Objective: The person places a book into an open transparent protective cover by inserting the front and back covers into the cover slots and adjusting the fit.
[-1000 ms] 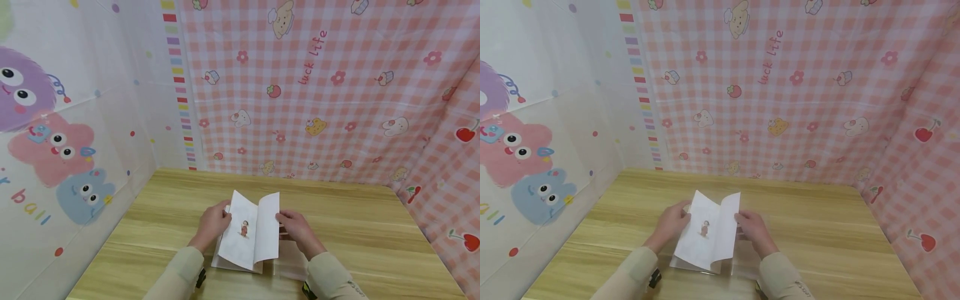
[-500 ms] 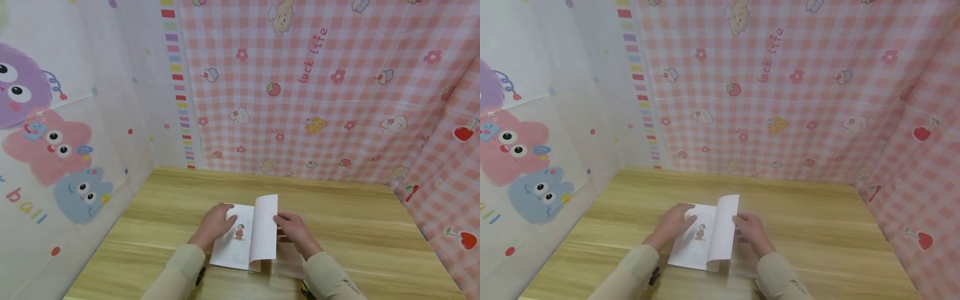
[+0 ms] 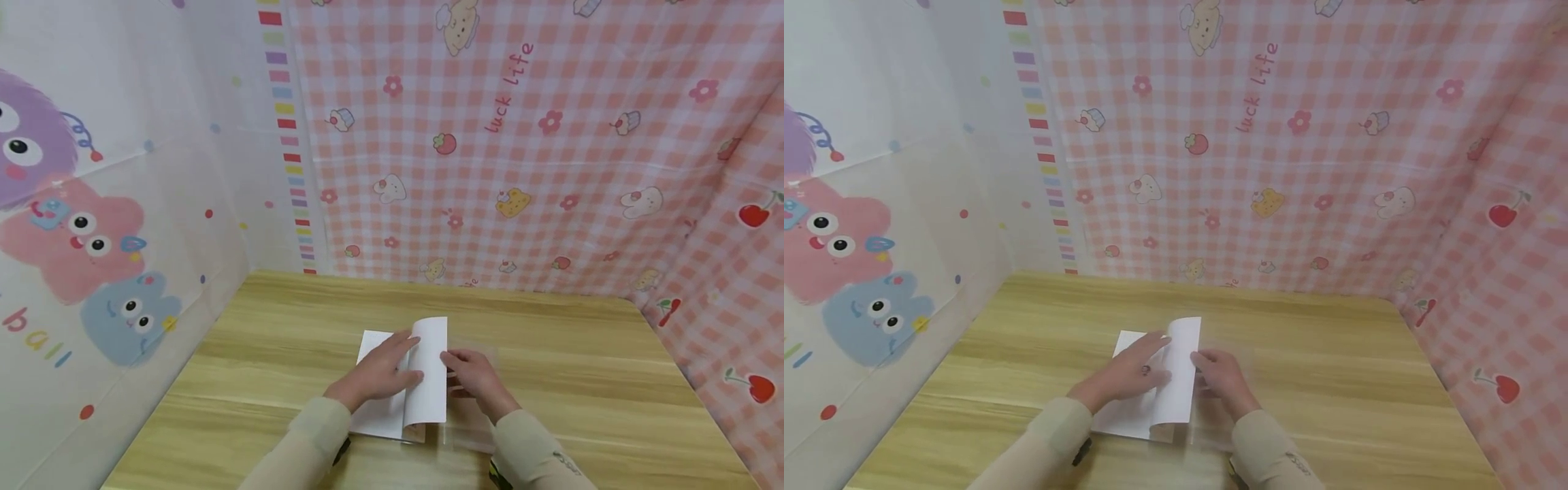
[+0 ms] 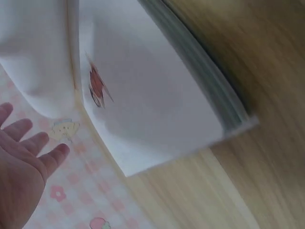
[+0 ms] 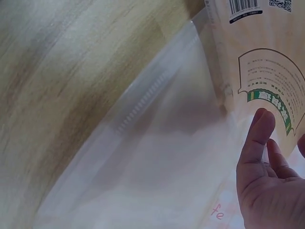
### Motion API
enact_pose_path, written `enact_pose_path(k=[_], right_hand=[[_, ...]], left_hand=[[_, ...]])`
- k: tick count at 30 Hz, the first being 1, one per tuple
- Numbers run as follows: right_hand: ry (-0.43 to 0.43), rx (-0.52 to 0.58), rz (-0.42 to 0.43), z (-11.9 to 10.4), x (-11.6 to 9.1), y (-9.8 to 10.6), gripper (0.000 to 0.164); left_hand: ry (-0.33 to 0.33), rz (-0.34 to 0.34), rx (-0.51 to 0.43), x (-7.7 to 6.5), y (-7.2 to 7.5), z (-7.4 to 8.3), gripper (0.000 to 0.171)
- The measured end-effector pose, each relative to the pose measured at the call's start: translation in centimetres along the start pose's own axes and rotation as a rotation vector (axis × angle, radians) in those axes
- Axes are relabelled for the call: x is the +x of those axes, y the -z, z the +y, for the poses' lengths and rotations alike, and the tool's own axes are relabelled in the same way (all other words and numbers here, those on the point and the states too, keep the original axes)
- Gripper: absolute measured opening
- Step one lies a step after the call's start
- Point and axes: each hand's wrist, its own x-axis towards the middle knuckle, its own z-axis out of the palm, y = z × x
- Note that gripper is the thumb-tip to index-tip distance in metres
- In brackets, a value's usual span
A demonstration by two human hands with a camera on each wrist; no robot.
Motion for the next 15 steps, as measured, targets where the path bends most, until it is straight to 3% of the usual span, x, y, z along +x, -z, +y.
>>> enact_pose_path(k=[5, 15], right_hand=[[-0.005, -0.015, 0.003, -0.02, -0.2, -0.09, 0.042], [-0.01, -0.043, 0.016, 0.35, -0.17, 0.01, 0.043]], left_hand=[[-0.076, -0.047, 0.045, 0.18, -0.48, 0.41, 0.064], [-0.153, -0.107, 0.08, 0.21, -1.05, 0.1, 0.061]])
